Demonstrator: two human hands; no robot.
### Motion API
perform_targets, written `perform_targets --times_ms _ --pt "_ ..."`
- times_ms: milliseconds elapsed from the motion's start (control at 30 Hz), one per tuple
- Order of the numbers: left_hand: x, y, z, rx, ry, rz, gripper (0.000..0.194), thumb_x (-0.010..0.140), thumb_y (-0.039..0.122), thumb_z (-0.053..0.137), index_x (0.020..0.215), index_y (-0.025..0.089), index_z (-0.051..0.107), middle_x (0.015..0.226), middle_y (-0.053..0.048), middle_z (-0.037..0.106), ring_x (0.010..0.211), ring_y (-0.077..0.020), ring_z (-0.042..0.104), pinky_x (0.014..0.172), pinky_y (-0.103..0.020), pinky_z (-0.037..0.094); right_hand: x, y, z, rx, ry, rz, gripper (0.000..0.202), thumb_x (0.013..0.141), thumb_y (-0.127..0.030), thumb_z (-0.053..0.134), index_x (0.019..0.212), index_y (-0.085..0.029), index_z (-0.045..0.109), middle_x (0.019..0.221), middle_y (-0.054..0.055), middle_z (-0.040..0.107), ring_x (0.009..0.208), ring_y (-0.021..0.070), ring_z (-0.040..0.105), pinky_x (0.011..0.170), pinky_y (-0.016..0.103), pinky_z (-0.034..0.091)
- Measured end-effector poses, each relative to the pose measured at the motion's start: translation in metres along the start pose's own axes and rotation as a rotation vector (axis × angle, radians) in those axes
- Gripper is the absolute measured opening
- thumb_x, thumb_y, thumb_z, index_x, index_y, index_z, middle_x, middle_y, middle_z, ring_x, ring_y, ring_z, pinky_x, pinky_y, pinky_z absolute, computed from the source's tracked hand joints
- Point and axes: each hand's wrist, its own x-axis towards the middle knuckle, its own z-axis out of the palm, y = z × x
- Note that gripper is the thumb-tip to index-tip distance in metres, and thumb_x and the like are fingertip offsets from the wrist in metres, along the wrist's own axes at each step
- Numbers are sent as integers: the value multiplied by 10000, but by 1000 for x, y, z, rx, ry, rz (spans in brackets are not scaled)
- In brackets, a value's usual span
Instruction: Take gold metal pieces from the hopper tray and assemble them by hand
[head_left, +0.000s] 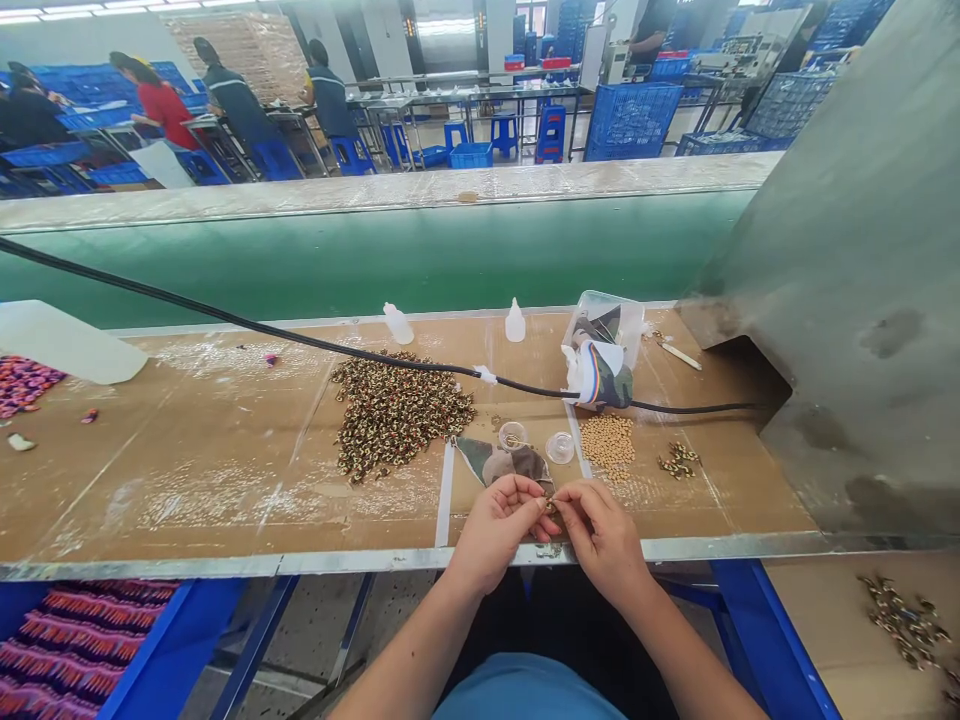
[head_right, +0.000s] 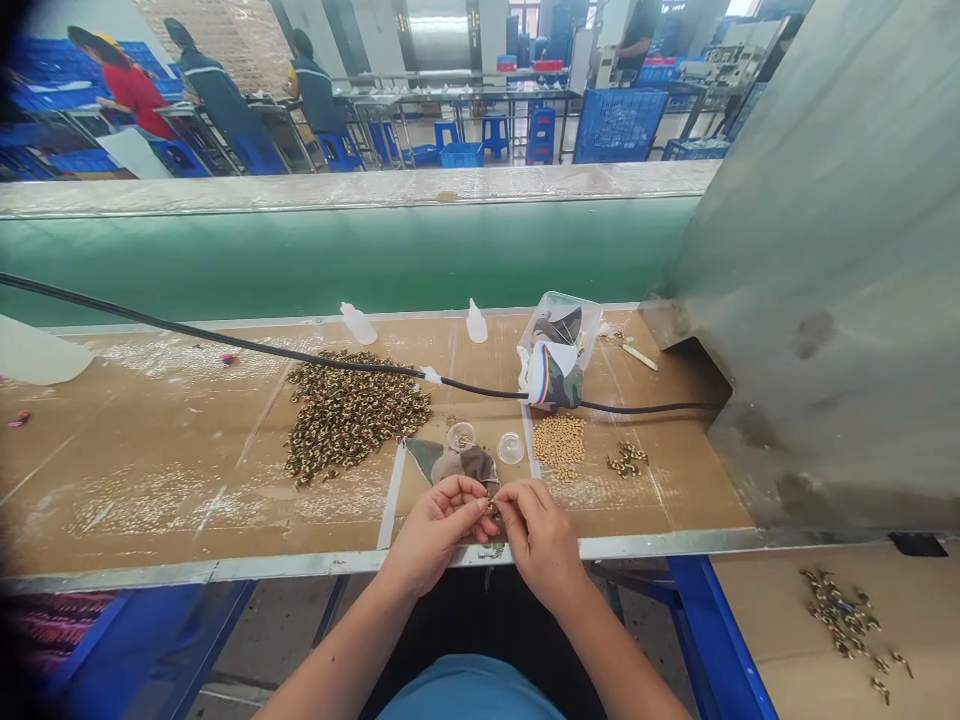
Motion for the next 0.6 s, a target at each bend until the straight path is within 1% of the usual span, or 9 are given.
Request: perform_targets --times_ms 300,433,600 --pt "-1 -1 -2 2 -26 20 395 607 365 747 779 108 502 575 -9 586 539 -104 578 529 -202 466 1 1 0 42 -26 1 86 919 -138 454 874 -182 513 813 8 546 753 100 530 670 182 414" --pt "-1 -4 -3 24 -41 34 408 614 389 743 785 112 498 565 -20 593 519 -105 564 532 -215 464 0 2 1 36 -26 -8 84 915 -130 455 885 -179 515 819 12 549 762 99 535 678 180 422" --pt "-1 -8 -3 49 -18 84 392 653 405 720 808 118 503 588 -28 600 547 -107 565 570 -223 465 0 0 2 49 5 8 93 916 -142 467 868 -176 539 811 16 567 748 100 552 669 184 440"
